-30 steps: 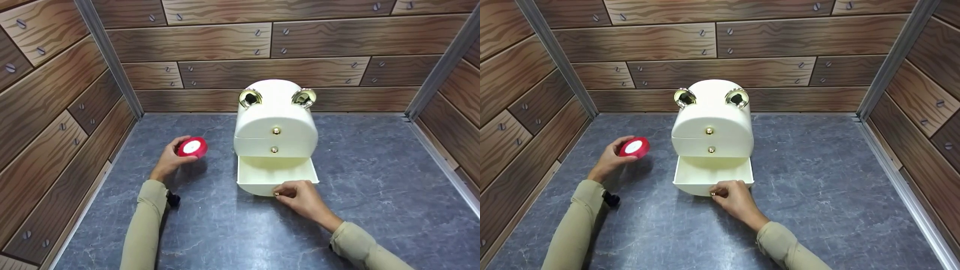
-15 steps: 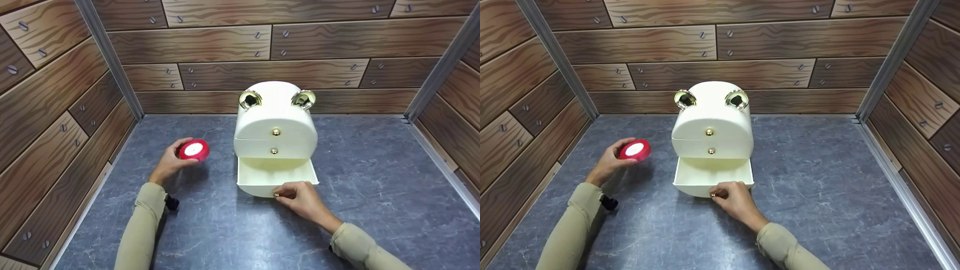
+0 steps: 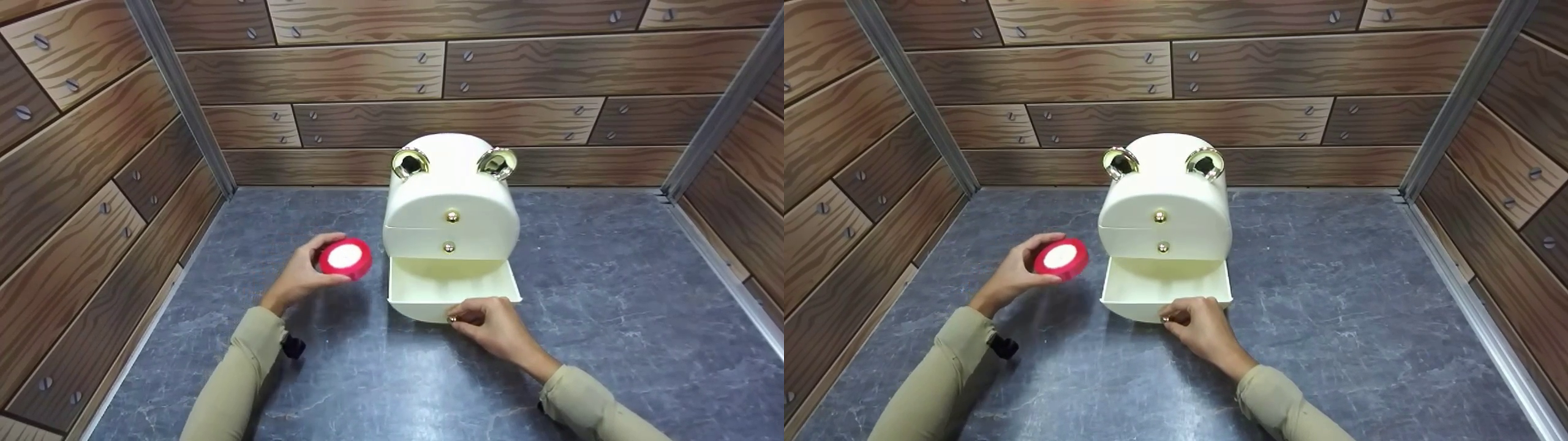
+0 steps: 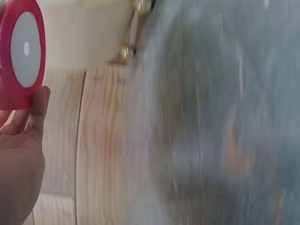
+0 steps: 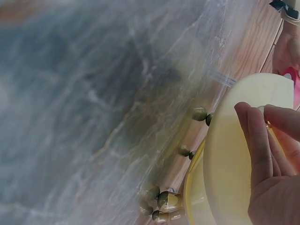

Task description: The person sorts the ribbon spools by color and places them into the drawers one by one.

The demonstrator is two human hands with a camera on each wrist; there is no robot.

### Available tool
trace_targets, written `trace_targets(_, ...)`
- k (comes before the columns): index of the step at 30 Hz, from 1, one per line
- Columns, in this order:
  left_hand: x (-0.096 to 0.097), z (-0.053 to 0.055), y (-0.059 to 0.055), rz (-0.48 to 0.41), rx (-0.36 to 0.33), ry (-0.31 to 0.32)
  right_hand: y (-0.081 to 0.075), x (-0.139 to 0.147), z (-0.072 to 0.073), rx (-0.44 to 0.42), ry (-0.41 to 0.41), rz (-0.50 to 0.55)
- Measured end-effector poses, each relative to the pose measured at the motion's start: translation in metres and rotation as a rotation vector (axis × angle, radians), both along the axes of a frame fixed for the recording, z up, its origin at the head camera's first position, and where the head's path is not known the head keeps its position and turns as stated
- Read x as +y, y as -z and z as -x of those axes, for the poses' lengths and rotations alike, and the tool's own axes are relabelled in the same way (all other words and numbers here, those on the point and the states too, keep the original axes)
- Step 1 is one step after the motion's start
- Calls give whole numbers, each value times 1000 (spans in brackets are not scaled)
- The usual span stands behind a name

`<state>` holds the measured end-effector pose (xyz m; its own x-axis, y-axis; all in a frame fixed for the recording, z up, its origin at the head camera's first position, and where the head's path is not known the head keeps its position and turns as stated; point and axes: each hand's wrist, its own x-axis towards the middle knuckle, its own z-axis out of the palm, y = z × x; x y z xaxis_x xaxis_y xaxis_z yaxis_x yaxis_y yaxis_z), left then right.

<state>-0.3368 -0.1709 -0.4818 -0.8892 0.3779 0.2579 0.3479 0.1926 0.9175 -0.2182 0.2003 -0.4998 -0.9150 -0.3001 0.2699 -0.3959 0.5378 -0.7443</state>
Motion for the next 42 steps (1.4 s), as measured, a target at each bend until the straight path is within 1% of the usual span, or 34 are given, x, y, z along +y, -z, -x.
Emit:
trace_targets(4, 21, -13, -4, 24, 13, 41, 0, 0, 0, -2, 1, -5)
trace_targets(7, 35, -20, -7, 40, 30, 67, -1, 0, -1, -9, 4, -11)
trace_targets(10, 47, -25, -9, 48, 46, 81, -1, 0, 0, -7, 4, -8)
trace_targets(13, 56, -29, -8, 48, 55, 85, 0, 0, 0, 1, -3, 4)
trace_targets(18, 66, -32, -1, 64, 62, 53, 2, 0, 0, 8, -15, 17)
trace_targets(23, 77, -33, 3, 90, 101, 8, 1, 0, -1, -9, -7, 15)
trace_targets(27, 85, -34, 4, 121, 133, -1, 0, 0, -1, -27, -1, 11)
trace_targets(30, 89, -35, 4, 131, 141, 4, 0, 0, 0, -24, -2, 3)
trace_targets(36, 92, -37, 0, 180, 138, -15, -1, 0, 0, -4, 0, -1)
trace_targets(42, 93, -40, 2, 214, 146, -29, 1, 0, 0, 25, -8, -3)
